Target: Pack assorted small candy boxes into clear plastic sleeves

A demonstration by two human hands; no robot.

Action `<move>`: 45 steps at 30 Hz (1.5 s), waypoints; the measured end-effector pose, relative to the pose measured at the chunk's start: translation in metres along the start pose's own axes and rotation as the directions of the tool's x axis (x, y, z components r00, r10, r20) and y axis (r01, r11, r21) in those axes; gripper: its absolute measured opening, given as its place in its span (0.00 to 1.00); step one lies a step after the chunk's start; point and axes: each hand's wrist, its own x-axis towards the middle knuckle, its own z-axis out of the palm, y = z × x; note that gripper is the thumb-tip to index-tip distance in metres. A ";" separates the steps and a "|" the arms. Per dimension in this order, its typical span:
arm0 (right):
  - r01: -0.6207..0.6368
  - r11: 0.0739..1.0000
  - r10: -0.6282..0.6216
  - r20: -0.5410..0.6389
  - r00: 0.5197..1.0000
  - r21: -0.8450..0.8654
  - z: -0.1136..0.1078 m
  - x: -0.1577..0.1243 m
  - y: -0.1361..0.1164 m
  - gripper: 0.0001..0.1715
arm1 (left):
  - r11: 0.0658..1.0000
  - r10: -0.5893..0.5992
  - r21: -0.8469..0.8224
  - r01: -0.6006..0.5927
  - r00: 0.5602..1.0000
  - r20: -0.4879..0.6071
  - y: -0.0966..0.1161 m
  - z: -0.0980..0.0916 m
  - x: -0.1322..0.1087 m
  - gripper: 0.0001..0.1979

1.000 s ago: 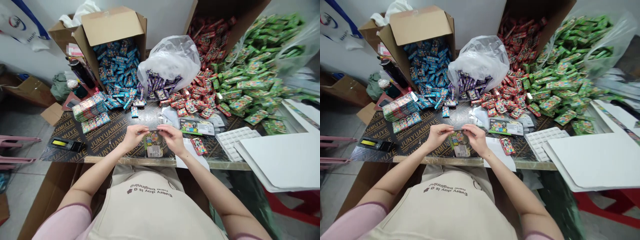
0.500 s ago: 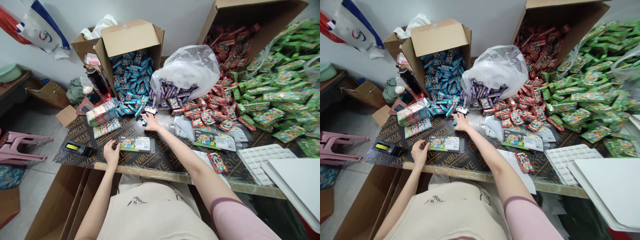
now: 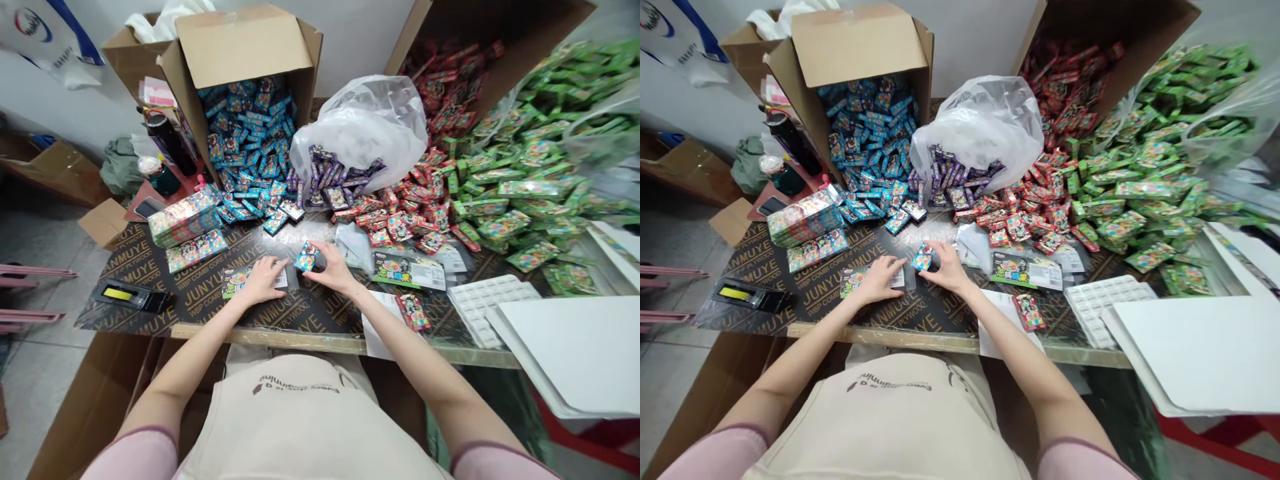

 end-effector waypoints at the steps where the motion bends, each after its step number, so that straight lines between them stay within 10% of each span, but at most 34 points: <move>1: 0.027 0.999 -0.027 0.018 0.999 -0.035 -0.004 -0.008 -0.007 0.42 | 1.000 -0.015 -0.022 0.014 0.999 -0.031 0.001 0.000 0.001 0.48; 10: 0.120 0.991 -0.130 0.272 0.954 0.053 -0.006 -0.024 -0.026 0.43 | 0.973 0.114 -0.189 -0.134 0.987 -0.113 0.014 0.005 0.004 0.59; 17: 0.093 0.994 -0.100 0.118 0.988 0.063 0.001 -0.027 -0.024 0.50 | 0.978 0.019 -0.204 -0.050 0.988 -0.154 0.009 0.003 0.002 0.58; 20: 0.057 0.994 -0.053 0.050 0.997 -0.091 -0.013 0.004 -0.009 0.34 | 0.996 0.040 -0.077 -0.044 0.997 -0.063 0.013 0.002 0.005 0.52; 23: -0.259 0.885 0.172 -0.245 0.954 -0.386 -0.038 0.059 0.027 0.33 | 0.993 0.054 0.097 -0.061 0.995 0.079 0.022 0.002 0.008 0.39; 29: -0.301 0.631 0.284 -0.148 0.947 -0.715 -0.056 0.131 0.077 0.37 | 0.981 0.051 0.174 -0.082 0.983 0.179 0.043 0.011 0.010 0.30; 33: -0.284 0.743 0.275 -0.110 0.955 -0.606 -0.045 0.119 0.062 0.34 | 0.990 0.058 0.113 -0.080 0.981 0.187 0.043 0.015 0.004 0.28; 37: -0.002 0.974 0.012 0.043 0.999 -0.228 -0.042 0.072 0.023 0.38 | 0.985 -0.029 -0.171 0.037 0.998 0.048 0.035 0.006 0.002 0.39; 41: 0.304 0.953 -0.292 0.229 0.928 -0.016 -0.047 0.021 -0.017 0.40 | 0.535 -0.224 -0.825 0.183 0.972 0.070 0.035 -0.011 0.010 0.34; 45: 0.293 0.954 -0.299 0.272 0.915 0.063 -0.051 -0.006 -0.039 0.39 | 0.071 -0.334 -0.942 0.328 0.898 0.287 0.050 -0.012 0.021 0.30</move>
